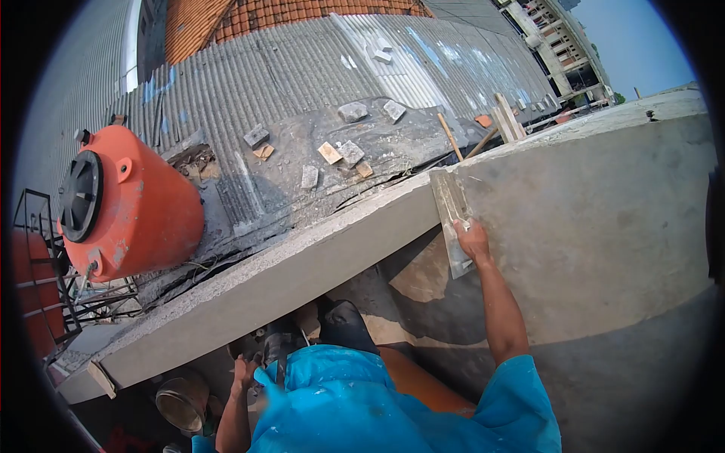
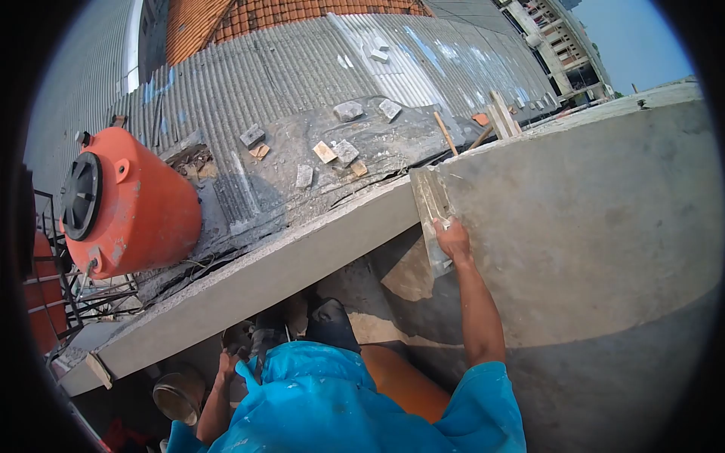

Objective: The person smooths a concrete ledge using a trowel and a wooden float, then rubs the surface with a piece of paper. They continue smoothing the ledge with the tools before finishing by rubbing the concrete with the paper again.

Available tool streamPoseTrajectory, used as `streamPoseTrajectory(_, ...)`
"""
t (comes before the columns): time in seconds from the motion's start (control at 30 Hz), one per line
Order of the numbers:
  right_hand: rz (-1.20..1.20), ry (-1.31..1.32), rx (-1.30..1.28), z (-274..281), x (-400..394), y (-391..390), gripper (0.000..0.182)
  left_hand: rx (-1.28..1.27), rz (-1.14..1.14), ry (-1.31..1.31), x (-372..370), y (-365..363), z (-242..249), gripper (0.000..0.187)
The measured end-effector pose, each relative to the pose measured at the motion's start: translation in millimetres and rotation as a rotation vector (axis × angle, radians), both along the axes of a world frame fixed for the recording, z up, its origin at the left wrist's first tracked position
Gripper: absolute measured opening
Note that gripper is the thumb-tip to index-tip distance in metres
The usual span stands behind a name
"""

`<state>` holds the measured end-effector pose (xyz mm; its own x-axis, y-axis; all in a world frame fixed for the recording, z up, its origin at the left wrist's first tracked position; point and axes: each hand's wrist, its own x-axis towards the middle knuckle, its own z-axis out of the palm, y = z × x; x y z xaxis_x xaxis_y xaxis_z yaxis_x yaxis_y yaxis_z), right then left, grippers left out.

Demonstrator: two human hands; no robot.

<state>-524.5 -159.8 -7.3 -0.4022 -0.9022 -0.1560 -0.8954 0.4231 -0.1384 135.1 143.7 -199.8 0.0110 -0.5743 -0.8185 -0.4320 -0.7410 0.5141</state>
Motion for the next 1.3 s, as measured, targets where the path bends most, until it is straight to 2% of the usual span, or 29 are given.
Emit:
streamPoseTrajectory(0.03,-0.004,0.025,0.042,-2.5,11.4,8.9,0.058,0.000,-0.001,0.001,-6.6,-12.3,19.3,0.036)
streamPoseTrajectory(0.1,-0.015,0.033,0.106,4.9,48.6,33.1,0.058,0.023,0.312,0.166,-22.2,-29.5,47.4,0.031)
streamPoseTrajectory(0.17,-0.024,0.017,0.135,9.4,74.1,64.4,0.057,-0.009,0.312,0.153,-27.6,-29.2,55.3,0.029)
streamPoseTrajectory(0.23,0.046,-0.054,0.131,4.5,81.5,75.2,0.058,-0.056,0.310,0.132,-28.3,-28.7,53.8,0.026)
streamPoseTrajectory(0.37,-0.138,-0.022,-0.043,0.6,43.7,25.1,0.059,0.016,0.374,0.221,-25.5,-17.9,43.7,0.027)
streamPoseTrajectory(0.47,-0.138,0.028,0.074,13.4,52.4,7.3,0.060,0.064,0.388,0.238,-18.5,-18.3,31.5,0.029)
streamPoseTrajectory(0.57,-0.012,-0.019,0.124,2.3,94.8,41.8,0.060,0.075,0.394,0.296,-10.7,-18.4,24.8,0.030)
streamPoseTrajectory(0.63,0.013,-0.025,0.175,4.2,139.8,81.1,0.058,0.000,0.344,0.128,-13.1,-17.7,24.4,0.032)
streamPoseTrajectory(0.67,0.056,-0.060,0.222,11.7,158.6,100.7,0.057,0.000,0.342,0.132,-10.6,-11.5,16.5,0.032)
streamPoseTrajectory(0.73,0.103,-0.093,0.259,17.7,171.2,111.0,0.056,-0.019,0.634,0.314,-11.1,-14.7,18.3,0.032)
streamPoseTrajectory(0.77,0.066,-0.117,0.169,16.2,169.0,107.4,0.055,-0.026,0.647,0.316,-12.0,-17.6,17.2,0.032)
streamPoseTrajectory(0.83,-0.049,-0.147,0.073,25.7,167.2,85.7,0.055,-0.060,0.327,0.180,-9.2,-19.7,30.8,0.033)
streamPoseTrajectory(0.9,-0.052,-0.094,-0.040,3.2,138.5,56.0,0.053,-0.015,0.361,0.227,-0.5,-7.0,3.7,0.030)
streamPoseTrajectory(0.97,-0.056,-0.001,-0.003,-4.4,136.6,41.7,0.053,0.020,0.391,0.284,5.9,-5.5,-2.6,0.031)
streamPoseTrajectory(1.03,0.027,-0.004,0.055,-3.5,164.8,61.4,0.052,-0.003,0.373,0.247,4.8,-9.0,5.4,0.034)
streamPoseTrajectory(1.1,0.103,-0.089,0.142,8.1,205.5,98.6,0.054,-0.041,0.426,0.337,7.2,-2.1,-3.7,0.032)
streamPoseTrajectory(1.17,0.211,-0.158,0.281,26.3,237.4,129.1,0.053,0.041,0.424,0.252,10.6,-1.0,0.6,0.028)
streamPoseTrajectory(1.23,0.210,-0.156,0.205,21.3,239.0,131.3,0.051,0.021,0.392,0.213,9.7,-3.9,10.5,0.027)
streamPoseTrajectory(1.3,0.102,-0.137,0.084,20.1,230.4,102.7,0.052,0.011,0.357,0.163,10.8,-2.5,20.6,0.026)
